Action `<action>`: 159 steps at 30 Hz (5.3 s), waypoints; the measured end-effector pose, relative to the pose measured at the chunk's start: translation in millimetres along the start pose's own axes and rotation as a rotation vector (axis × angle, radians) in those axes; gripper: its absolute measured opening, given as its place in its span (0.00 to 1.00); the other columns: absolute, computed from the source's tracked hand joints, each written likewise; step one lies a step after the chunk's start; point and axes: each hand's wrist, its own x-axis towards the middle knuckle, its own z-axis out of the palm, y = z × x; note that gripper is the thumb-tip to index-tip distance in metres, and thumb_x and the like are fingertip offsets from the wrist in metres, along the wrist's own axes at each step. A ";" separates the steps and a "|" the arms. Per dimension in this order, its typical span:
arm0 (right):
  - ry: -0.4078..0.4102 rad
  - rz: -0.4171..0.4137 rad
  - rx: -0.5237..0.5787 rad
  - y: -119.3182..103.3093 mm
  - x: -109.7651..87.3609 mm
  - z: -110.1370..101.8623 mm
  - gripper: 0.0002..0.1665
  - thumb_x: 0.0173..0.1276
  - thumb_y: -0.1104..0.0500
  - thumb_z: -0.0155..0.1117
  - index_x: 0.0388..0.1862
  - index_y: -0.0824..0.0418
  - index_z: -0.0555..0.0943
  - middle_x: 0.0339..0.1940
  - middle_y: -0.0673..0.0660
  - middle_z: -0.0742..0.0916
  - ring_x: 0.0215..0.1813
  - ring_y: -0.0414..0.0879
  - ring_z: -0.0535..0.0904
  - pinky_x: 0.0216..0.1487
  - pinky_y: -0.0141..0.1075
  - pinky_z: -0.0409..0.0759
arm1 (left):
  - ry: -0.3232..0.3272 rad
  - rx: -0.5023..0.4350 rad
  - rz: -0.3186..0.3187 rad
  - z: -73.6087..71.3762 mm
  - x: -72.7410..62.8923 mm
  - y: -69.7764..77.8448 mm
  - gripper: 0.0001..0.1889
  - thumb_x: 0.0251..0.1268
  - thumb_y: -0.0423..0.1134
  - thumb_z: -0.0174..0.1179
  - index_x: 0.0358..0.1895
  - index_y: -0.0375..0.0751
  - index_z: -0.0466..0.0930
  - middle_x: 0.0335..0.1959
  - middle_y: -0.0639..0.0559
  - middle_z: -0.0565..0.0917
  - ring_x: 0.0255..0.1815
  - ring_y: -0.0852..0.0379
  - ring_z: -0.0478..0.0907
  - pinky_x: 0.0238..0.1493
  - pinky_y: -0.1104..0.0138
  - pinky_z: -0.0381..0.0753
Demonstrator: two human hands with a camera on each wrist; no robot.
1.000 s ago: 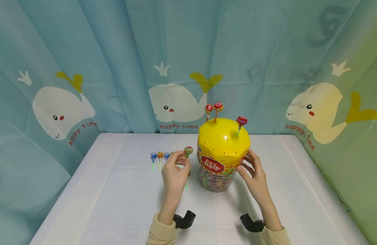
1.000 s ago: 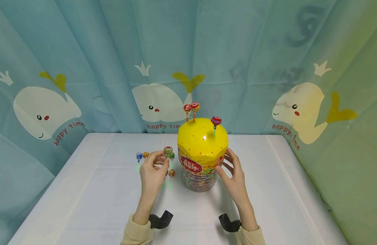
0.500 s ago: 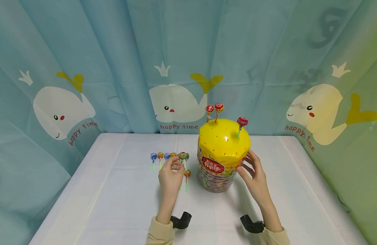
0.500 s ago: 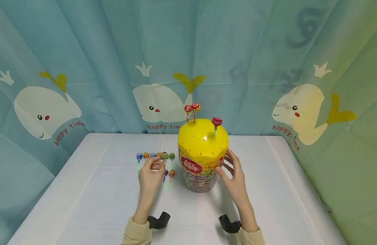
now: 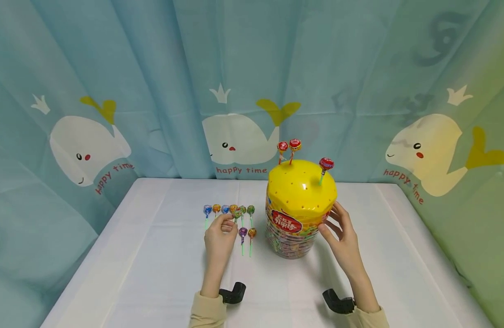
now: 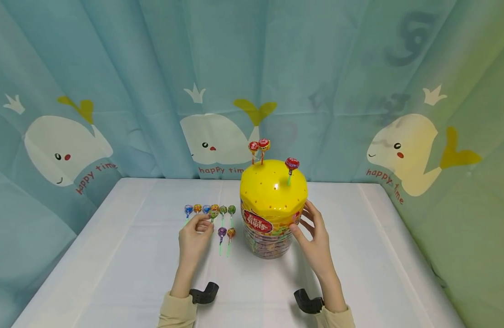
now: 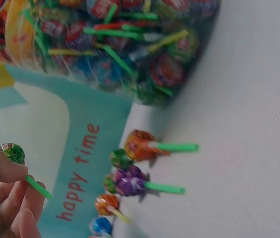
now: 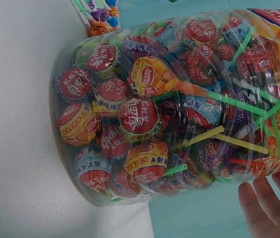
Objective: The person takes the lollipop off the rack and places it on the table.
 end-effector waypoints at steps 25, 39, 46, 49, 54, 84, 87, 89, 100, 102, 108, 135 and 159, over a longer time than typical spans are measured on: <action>-0.002 0.000 0.005 0.7 0.0 -0.1 0.41 0.68 0.64 0.60 0.75 0.45 0.56 0.69 0.53 0.70 0.62 0.32 0.67 0.62 0.17 0.67 | -0.054 0.244 -0.206 4.8 -4.2 -31.1 0.09 0.49 0.32 0.59 0.34 0.41 0.86 0.27 0.48 0.87 0.30 0.42 0.84 0.27 0.56 0.76; -0.003 0.001 0.013 0.6 0.4 -0.3 0.41 0.68 0.64 0.60 0.75 0.44 0.56 0.68 0.53 0.70 0.62 0.33 0.68 0.62 0.18 0.67 | -0.135 0.263 -0.221 6.5 -6.4 -34.7 0.07 0.50 0.33 0.67 0.34 0.39 0.86 0.26 0.50 0.88 0.30 0.46 0.84 0.30 0.57 0.77; 0.000 0.004 0.010 0.5 0.3 -0.2 0.41 0.68 0.64 0.60 0.75 0.44 0.56 0.68 0.53 0.70 0.62 0.32 0.68 0.62 0.18 0.67 | -0.156 0.261 -0.233 6.5 -6.8 -34.9 0.07 0.50 0.33 0.67 0.34 0.38 0.85 0.26 0.49 0.88 0.28 0.48 0.83 0.28 0.59 0.76; 0.001 0.006 0.006 0.6 0.1 -0.1 0.41 0.68 0.64 0.60 0.75 0.44 0.56 0.68 0.53 0.70 0.62 0.31 0.67 0.62 0.18 0.67 | -0.161 0.262 -0.236 6.2 -6.9 -34.9 0.07 0.51 0.34 0.67 0.34 0.38 0.85 0.26 0.49 0.88 0.29 0.48 0.84 0.28 0.59 0.76; -0.002 0.002 0.014 1.3 0.0 -0.2 0.42 0.68 0.64 0.60 0.76 0.44 0.55 0.68 0.53 0.70 0.63 0.34 0.68 0.62 0.18 0.67 | -0.168 0.260 -0.230 4.8 -7.1 -35.0 0.07 0.50 0.34 0.68 0.34 0.38 0.85 0.26 0.49 0.88 0.28 0.49 0.83 0.28 0.59 0.76; 0.003 -0.015 0.005 2.9 -0.5 -0.2 0.42 0.68 0.65 0.60 0.75 0.45 0.56 0.67 0.51 0.70 0.62 0.31 0.68 0.62 0.18 0.67 | -0.125 0.195 -0.230 -8.0 -2.0 -23.2 0.12 0.52 0.38 0.67 0.40 0.40 0.85 0.31 0.50 0.88 0.31 0.51 0.84 0.31 0.61 0.77; 0.006 -0.016 0.003 2.7 -0.4 -0.2 0.41 0.68 0.65 0.60 0.75 0.45 0.56 0.67 0.51 0.70 0.62 0.32 0.68 0.62 0.18 0.67 | -0.122 0.174 -0.231 -8.7 -1.0 -19.2 0.13 0.53 0.39 0.67 0.42 0.41 0.85 0.33 0.51 0.88 0.33 0.52 0.85 0.31 0.63 0.76; 0.006 -0.017 0.003 2.9 -0.5 -0.2 0.42 0.68 0.65 0.60 0.76 0.46 0.56 0.67 0.51 0.70 0.62 0.32 0.68 0.62 0.18 0.67 | -0.119 0.159 -0.231 -8.8 -0.5 -16.9 0.13 0.54 0.40 0.67 0.43 0.41 0.85 0.33 0.51 0.88 0.34 0.53 0.85 0.32 0.63 0.77; 0.001 -0.024 0.019 2.7 -0.3 0.0 0.42 0.68 0.66 0.60 0.76 0.46 0.56 0.67 0.51 0.70 0.62 0.31 0.68 0.62 0.17 0.67 | -0.102 0.014 -0.127 -10.4 -1.0 0.6 0.12 0.54 0.34 0.68 0.44 0.40 0.84 0.37 0.47 0.88 0.36 0.52 0.86 0.37 0.63 0.81; 0.001 -0.024 0.020 2.5 -0.3 -0.1 0.42 0.68 0.66 0.60 0.76 0.46 0.56 0.68 0.52 0.70 0.62 0.31 0.68 0.62 0.17 0.67 | -0.101 -0.005 -0.109 -10.7 -1.1 3.9 0.13 0.54 0.34 0.68 0.44 0.41 0.84 0.37 0.48 0.88 0.36 0.52 0.86 0.35 0.66 0.81; -0.001 -0.016 0.015 1.6 -0.4 -0.1 0.42 0.68 0.65 0.60 0.76 0.45 0.56 0.68 0.53 0.70 0.62 0.31 0.68 0.62 0.17 0.67 | -0.068 -0.024 -0.053 -12.9 -2.1 12.7 0.12 0.54 0.33 0.68 0.43 0.40 0.84 0.37 0.47 0.88 0.35 0.52 0.85 0.33 0.70 0.80; -0.004 -0.010 0.016 1.6 0.3 0.3 0.41 0.68 0.64 0.60 0.75 0.45 0.56 0.69 0.53 0.70 0.62 0.32 0.67 0.63 0.19 0.67 | 0.001 -0.122 0.282 -19.4 5.9 80.6 0.12 0.56 0.31 0.67 0.45 0.39 0.83 0.39 0.48 0.87 0.36 0.54 0.85 0.35 0.64 0.83; -0.002 0.005 0.003 3.1 -0.1 0.1 0.40 0.69 0.63 0.60 0.75 0.46 0.56 0.69 0.54 0.69 0.62 0.29 0.67 0.63 0.19 0.67 | 0.007 -0.182 0.490 -2.8 19.2 136.8 0.12 0.59 0.32 0.64 0.46 0.36 0.83 0.38 0.45 0.85 0.36 0.53 0.83 0.36 0.65 0.81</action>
